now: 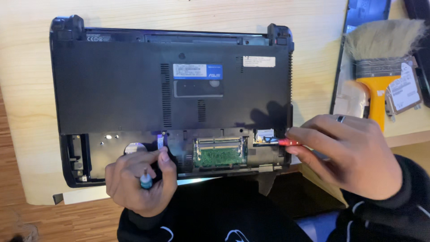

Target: The person uses two screwdrivers to remove screws from the bottom panel of a laptop, then flips it over and opens the lid. The person works on a wooden desk with tools and a brush nearby.

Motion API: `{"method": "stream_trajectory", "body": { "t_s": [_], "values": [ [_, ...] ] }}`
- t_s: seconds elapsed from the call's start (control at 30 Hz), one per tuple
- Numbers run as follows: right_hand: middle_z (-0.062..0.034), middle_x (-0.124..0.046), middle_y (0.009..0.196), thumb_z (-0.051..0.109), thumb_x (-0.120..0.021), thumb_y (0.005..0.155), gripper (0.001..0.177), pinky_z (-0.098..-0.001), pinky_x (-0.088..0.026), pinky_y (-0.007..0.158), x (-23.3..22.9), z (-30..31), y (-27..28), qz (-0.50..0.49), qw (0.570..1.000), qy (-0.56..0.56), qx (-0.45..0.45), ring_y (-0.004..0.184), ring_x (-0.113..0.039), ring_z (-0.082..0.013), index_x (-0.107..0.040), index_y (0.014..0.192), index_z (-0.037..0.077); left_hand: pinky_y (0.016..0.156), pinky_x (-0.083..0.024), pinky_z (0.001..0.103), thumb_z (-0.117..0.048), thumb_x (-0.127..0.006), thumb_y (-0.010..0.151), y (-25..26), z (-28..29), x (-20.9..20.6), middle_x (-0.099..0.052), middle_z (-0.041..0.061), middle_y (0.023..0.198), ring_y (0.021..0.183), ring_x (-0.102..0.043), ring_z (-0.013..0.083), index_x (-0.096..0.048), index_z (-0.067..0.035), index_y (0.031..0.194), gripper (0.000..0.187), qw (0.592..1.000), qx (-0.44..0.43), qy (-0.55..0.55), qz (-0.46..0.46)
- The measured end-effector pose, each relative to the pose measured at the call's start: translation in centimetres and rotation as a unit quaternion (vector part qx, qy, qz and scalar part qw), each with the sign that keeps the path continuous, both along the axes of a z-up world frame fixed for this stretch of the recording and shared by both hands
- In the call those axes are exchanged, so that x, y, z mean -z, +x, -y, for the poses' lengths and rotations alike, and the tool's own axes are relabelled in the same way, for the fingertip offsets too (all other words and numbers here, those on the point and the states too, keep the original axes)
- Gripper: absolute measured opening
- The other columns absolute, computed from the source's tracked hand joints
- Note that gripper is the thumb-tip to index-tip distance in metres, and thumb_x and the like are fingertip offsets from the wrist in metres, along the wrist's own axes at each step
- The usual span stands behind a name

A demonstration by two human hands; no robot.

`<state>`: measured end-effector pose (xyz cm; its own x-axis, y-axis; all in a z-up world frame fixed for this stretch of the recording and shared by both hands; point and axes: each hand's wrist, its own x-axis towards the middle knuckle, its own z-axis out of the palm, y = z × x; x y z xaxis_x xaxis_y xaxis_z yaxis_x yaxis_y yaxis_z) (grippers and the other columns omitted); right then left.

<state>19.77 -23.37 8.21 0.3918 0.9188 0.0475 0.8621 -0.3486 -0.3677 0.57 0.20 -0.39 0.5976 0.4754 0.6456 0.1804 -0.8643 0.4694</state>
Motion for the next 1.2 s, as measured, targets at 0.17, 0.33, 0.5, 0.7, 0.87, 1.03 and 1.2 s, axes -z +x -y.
{"method": "stream_trajectory", "body": {
  "t_s": [0.17, 0.33, 0.5, 0.7, 0.87, 1.03, 1.2],
  "values": [
    [0.0008, -0.054, 0.068, 0.042, -0.062, 0.092, 0.026, -0.0353, -0.036, 0.039, -1.4, -2.3, 2.0, 0.164, 0.974, -0.122, -0.097, 0.042, -0.045, -0.0217, -0.066, 0.106, 0.021, 0.056, -0.035, 0.03, -0.005, -0.068, 0.084, 0.3, -0.4, -0.3, -0.064, 0.004, 0.063, 0.057, -0.059, 0.0172, -0.039, -0.008, 0.07, 0.033, 1.0, 0.014, -0.016, 0.003],
    [0.0034, -0.056, 0.067, 0.041, -0.06, 0.092, 0.021, -0.036, -0.042, 0.042, -2.0, -3.7, 2.7, 0.203, 0.954, -0.168, -0.145, 0.045, -0.052, -0.0214, -0.064, 0.108, 0.028, 0.056, -0.038, 0.027, -0.002, -0.069, 0.083, 0.4, -0.2, -0.3, -0.066, 0.006, 0.065, 0.061, -0.065, 0.0174, -0.04, -0.007, 0.07, 0.032, 0.999, 0.014, -0.031, -0.015],
    [0.0023, -0.051, 0.058, 0.038, -0.063, 0.091, 0.02, -0.0363, -0.041, 0.042, -2.8, -4.3, 4.0, 0.197, 0.945, -0.19, -0.179, 0.039, -0.051, -0.0192, -0.065, 0.104, 0.024, 0.064, -0.042, 0.028, -0.002, -0.068, 0.082, 0.0, -0.5, -1.3, -0.069, 0.005, 0.07, 0.067, -0.068, 0.0181, -0.039, -0.008, 0.072, 0.032, 0.994, 0.033, -0.074, -0.078],
    [0.0018, -0.052, 0.061, 0.037, -0.06, 0.094, 0.023, -0.0339, -0.042, 0.042, -2.4, -5.0, 3.2, 0.161, 0.961, -0.139, -0.175, 0.044, -0.05, -0.0184, -0.069, 0.097, 0.016, 0.059, -0.043, 0.028, -0.005, -0.066, 0.08, 0.2, -0.6, -1.5, -0.071, 0.006, 0.071, 0.066, -0.067, 0.0171, -0.035, -0.01, 0.058, 0.039, 0.987, 0.038, -0.095, -0.122],
    [0.0008, -0.045, 0.056, 0.029, -0.057, 0.102, 0.026, -0.0337, -0.038, 0.042, -2.6, -6.0, 2.1, 0.203, 0.944, -0.169, -0.198, 0.047, -0.049, -0.0207, -0.061, 0.08, 0.014, 0.064, -0.04, 0.028, -0.002, -0.069, 0.082, 0.0, -0.5, -1.5, -0.071, 0.005, 0.073, 0.069, -0.068, 0.017, -0.037, -0.009, 0.068, 0.035, 0.991, 0.044, -0.079, -0.101],
    [0.0012, -0.051, 0.058, 0.016, -0.058, 0.099, 0.014, -0.034, -0.039, 0.041, -3.0, -6.3, 0.8, 0.229, 0.921, -0.241, -0.201, 0.042, -0.054, -0.0215, -0.061, 0.085, 0.013, 0.064, -0.04, 0.028, 0.0, -0.069, 0.081, 0.0, -0.4, -1.7, -0.071, 0.005, 0.073, 0.067, -0.066, 0.0178, -0.038, -0.007, 0.066, 0.036, 0.992, 0.026, -0.09, -0.087],
    [-0.0024, -0.055, 0.066, 0.014, -0.054, 0.097, 0.012, -0.0361, -0.045, 0.038, -4.0, -7.9, -0.7, 0.204, 0.886, -0.34, -0.241, 0.043, -0.057, -0.0205, -0.06, 0.087, 0.012, 0.061, -0.039, 0.028, -0.002, -0.068, 0.084, 0.1, -0.7, -1.6, -0.072, 0.002, 0.073, 0.067, -0.067, 0.0165, -0.04, -0.007, 0.07, 0.032, 0.996, 0.027, -0.051, -0.069]
  ]
}}
